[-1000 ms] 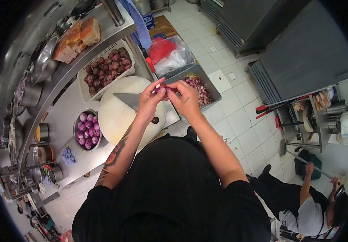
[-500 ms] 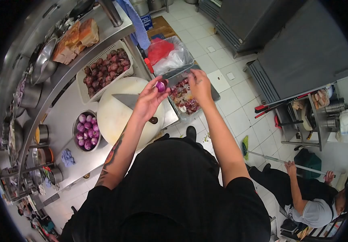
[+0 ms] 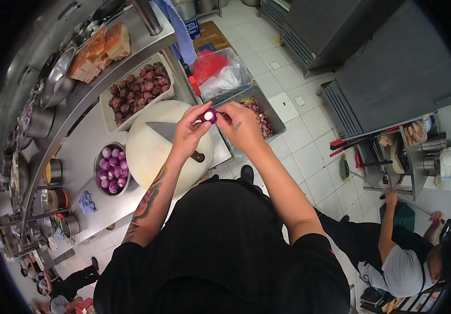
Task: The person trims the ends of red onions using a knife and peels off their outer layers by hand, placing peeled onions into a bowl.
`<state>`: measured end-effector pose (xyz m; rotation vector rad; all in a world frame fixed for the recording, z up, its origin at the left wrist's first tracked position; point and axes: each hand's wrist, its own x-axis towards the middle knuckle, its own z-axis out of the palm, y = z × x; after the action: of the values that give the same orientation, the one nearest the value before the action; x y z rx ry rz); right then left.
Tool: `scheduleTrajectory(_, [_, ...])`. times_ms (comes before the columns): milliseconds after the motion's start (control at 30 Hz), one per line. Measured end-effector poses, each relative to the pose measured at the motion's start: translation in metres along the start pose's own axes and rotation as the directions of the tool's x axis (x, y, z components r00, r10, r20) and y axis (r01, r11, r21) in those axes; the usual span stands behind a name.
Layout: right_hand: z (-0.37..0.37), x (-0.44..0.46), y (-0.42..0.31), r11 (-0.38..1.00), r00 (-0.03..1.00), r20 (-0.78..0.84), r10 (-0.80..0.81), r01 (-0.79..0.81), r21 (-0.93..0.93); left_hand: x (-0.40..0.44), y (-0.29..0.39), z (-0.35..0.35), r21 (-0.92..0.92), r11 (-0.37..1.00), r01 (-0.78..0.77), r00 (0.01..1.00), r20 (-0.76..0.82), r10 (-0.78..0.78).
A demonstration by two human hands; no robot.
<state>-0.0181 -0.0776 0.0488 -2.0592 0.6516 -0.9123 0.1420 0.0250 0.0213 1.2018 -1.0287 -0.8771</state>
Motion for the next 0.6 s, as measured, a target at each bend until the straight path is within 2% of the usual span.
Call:
scheduleTrajectory(33, [0.002, 0.000, -0.003, 0.997, 1.000, -0.014, 0.004, -0.005, -0.076, -0.001, 0.001, 0.000, -0.024, 1.000, 0.000, 1.000, 0.007, 0.001])
scheduleTrajectory(167, [0.010, -0.002, 0.005, 0.993, 0.997, -0.074, -0.010, 0.001, -0.122, -0.004, -0.005, -0.001, -0.051, 0.999, -0.020, 1.000, -0.002, 0.020])
scheduleTrajectory(233, [0.015, -0.003, 0.014, 0.990, 0.974, -0.173, 0.143, -0.144, 0.009, -0.004, -0.010, -0.004, -0.194, 0.981, 0.010, 1.000, 0.011, -0.008])
scheduleTrajectory(267, [0.013, -0.001, 0.024, 0.990, 0.975, -0.171, 0.143, -0.143, 0.010, -0.004, -0.010, -0.006, -0.194, 0.981, 0.010, 1.000, 0.008, -0.008])
scheduleTrajectory(333, [0.003, 0.004, 0.057, 0.978, 0.987, -0.154, 0.048, -0.078, -0.196, -0.002, -0.001, -0.007, -0.556, 0.817, 0.150, 0.986, 0.027, -0.163])
scheduleTrajectory(367, [0.007, -0.001, 0.085, 0.908, 0.985, -0.169, -0.021, -0.052, -0.415, -0.002, -0.002, -0.010, -0.552, 0.815, 0.177, 0.983, 0.056, -0.176])
scheduleTrajectory(400, [0.001, -0.001, 0.085, 0.910, 0.987, -0.161, -0.029, -0.040, -0.412, -0.002, -0.006, -0.013, -0.552, 0.817, 0.168, 0.984, 0.044, -0.173])
scheduleTrajectory(467, [-0.003, -0.008, 0.075, 0.947, 0.979, -0.117, 0.166, -0.191, -0.258, -0.008, -0.024, -0.020, -0.688, 0.679, 0.257, 0.959, 0.094, -0.268])
scheduleTrajectory(533, [0.002, -0.019, 0.092, 0.959, 0.996, -0.090, -0.005, -0.020, -0.282, -0.019, -0.048, -0.025, -0.800, 0.504, 0.325, 0.925, 0.157, -0.346])
scheduleTrajectory(600, [0.014, -0.033, 0.095, 0.996, 0.995, -0.054, 0.087, -0.088, -0.006, -0.037, -0.058, -0.037, -0.836, 0.397, 0.379, 0.881, 0.194, -0.431])
